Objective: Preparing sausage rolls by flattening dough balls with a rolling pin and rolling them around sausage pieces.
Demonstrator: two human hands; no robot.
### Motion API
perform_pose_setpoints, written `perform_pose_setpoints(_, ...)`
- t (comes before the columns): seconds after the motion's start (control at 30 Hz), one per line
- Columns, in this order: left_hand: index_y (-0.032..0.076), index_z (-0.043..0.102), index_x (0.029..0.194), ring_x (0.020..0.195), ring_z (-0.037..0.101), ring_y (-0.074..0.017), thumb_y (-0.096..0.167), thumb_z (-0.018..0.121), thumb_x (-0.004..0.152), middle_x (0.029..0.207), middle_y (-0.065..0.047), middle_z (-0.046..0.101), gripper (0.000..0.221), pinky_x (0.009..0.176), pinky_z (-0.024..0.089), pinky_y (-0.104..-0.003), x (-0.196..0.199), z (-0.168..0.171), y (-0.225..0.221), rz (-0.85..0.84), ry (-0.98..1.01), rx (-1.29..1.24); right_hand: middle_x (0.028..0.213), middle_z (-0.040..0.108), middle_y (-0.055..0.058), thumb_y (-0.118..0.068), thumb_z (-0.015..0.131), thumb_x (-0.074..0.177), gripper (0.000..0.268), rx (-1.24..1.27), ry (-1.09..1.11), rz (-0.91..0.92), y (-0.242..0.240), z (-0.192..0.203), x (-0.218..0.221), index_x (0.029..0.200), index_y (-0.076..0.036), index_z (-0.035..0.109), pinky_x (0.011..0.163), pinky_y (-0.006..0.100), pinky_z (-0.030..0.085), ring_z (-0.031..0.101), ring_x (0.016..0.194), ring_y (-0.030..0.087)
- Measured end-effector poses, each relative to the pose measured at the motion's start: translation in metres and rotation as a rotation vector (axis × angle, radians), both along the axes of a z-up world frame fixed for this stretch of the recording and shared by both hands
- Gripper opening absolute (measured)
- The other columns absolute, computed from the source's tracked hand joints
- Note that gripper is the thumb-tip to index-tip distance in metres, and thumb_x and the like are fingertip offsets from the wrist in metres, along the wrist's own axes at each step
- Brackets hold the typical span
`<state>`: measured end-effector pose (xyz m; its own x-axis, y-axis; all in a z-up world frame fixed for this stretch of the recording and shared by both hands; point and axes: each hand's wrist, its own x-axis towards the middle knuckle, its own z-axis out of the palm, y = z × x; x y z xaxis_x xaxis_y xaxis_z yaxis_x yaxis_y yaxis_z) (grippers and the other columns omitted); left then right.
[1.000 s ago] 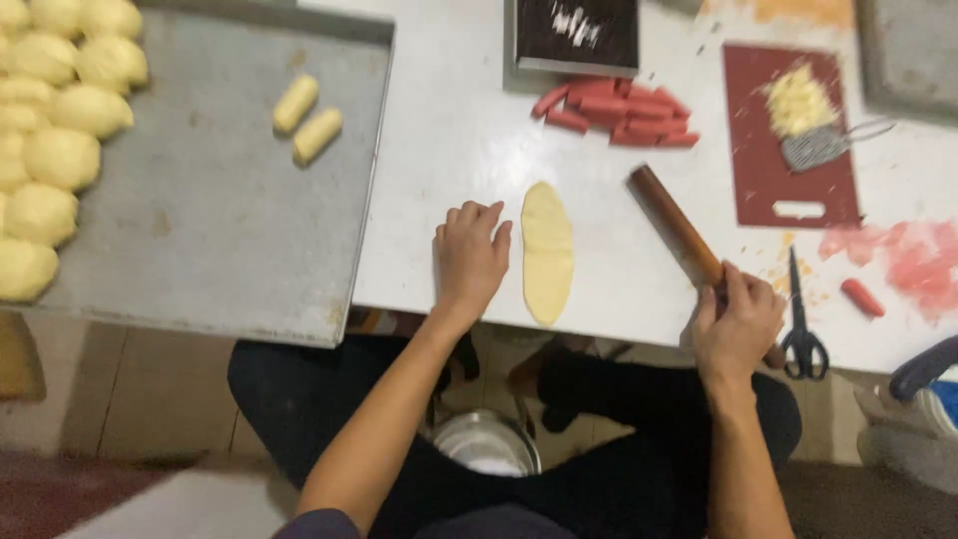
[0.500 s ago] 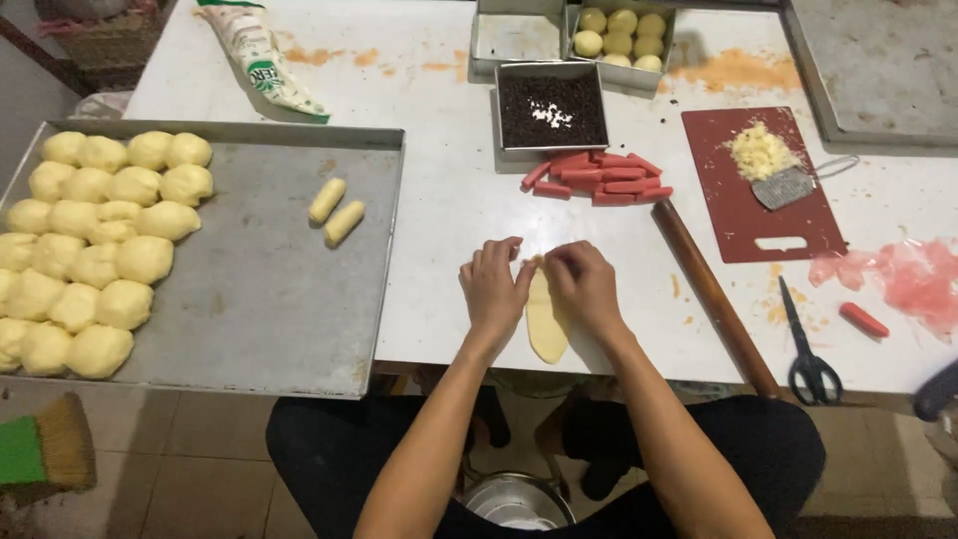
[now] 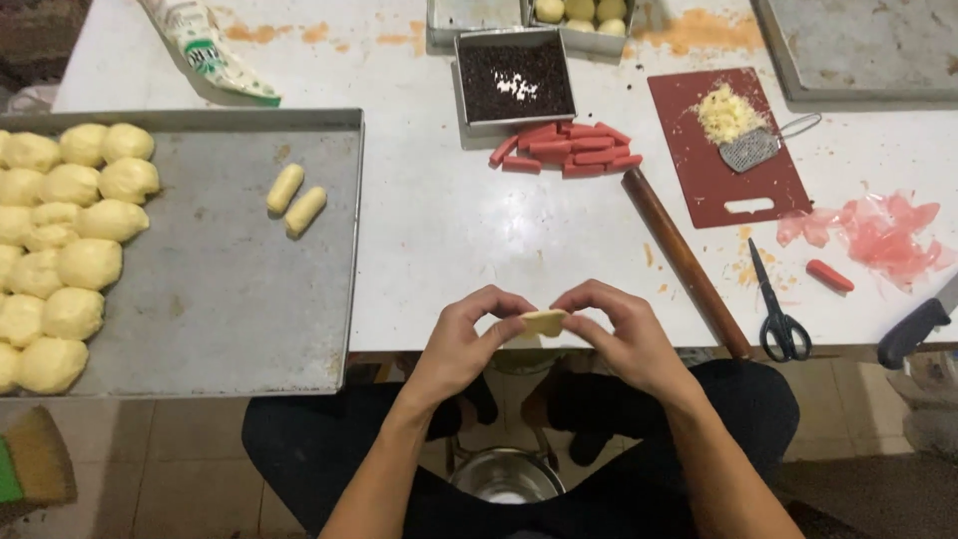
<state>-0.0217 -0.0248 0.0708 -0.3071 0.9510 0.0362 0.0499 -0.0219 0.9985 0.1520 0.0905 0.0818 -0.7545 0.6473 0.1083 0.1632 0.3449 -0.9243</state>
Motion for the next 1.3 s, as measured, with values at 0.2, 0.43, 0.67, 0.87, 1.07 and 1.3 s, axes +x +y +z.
perform_pose_setpoints(0.2,0.013,0.075,0.089,0.079,0.069,-0.0202,0.022,0.078,0.079,0.077,-0.004,0.071,0.014,0.094,0.046,-0.041,0.003,-0.009,-0.002,0.190,0.193,0.065,0.078,0.072,0.011,-0.011,0.073,0.081,0.012,0.131,0.016,-0.127,-0.009,-0.003,-0.005,0.091,-0.005,0.072,0.084,0.041,0.051,0.070,0.082,0.026)
perform_pose_setpoints(0.43,0.022,0.073,0.092,0.095,0.062,-0.0183,0.024,0.077,0.081,0.095,0.005,0.068,0.012,0.099,0.038,-0.043,-0.015,-0.029,0.043,0.486,0.551,0.247,0.089,0.071,0.006,-0.009,0.074,0.085,0.026,0.291,0.228,-0.279,0.021,-0.017,-0.041,0.110,-0.007,0.067,0.093,0.037,0.048,0.067,0.094,0.022)
perform_pose_setpoints(0.67,0.019,0.073,0.092,0.104,0.057,-0.0243,0.017,0.072,0.084,0.100,-0.004,0.067,0.009,0.103,0.030,-0.053,0.033,-0.101,0.006,0.403,0.920,-0.032,0.090,0.073,0.003,-0.013,0.072,0.084,0.015,0.596,-0.068,-0.347,-0.013,-0.130,-0.013,0.099,-0.015,0.072,0.090,0.037,0.049,0.068,0.092,0.022)
perform_pose_setpoints(0.87,-0.002,0.061,0.113,0.119,0.049,-0.0399,0.021,0.063,0.090,0.123,-0.024,0.054,0.032,0.102,0.034,-0.061,0.052,-0.109,0.001,0.337,1.216,0.019,0.095,0.069,0.012,-0.004,0.064,0.083,0.029,0.699,-0.241,-0.224,-0.036,-0.100,-0.007,0.112,-0.006,0.066,0.084,0.043,0.053,0.067,0.094,0.030)
perform_pose_setpoints(1.07,-0.002,0.058,0.121,0.118,0.054,-0.0346,0.012,0.054,0.094,0.123,-0.024,0.057,0.031,0.109,0.029,-0.055,0.061,-0.106,-0.014,0.192,1.361,0.036,0.109,0.064,0.013,-0.008,0.056,0.086,0.038,0.955,-0.347,-0.076,-0.036,-0.104,-0.002,0.124,-0.004,0.055,0.092,0.039,0.049,0.063,0.105,0.029)
perform_pose_setpoints(1.3,-0.003,0.059,0.116,0.121,0.053,-0.0355,0.010,0.047,0.094,0.120,-0.024,0.058,0.028,0.112,0.030,-0.052,0.066,-0.099,-0.017,0.135,1.387,0.071,0.113,0.062,0.015,-0.006,0.050,0.088,0.043,0.886,-0.249,-0.031,-0.042,-0.105,0.001,0.130,0.000,0.050,0.097,0.045,0.045,0.060,0.108,0.032)
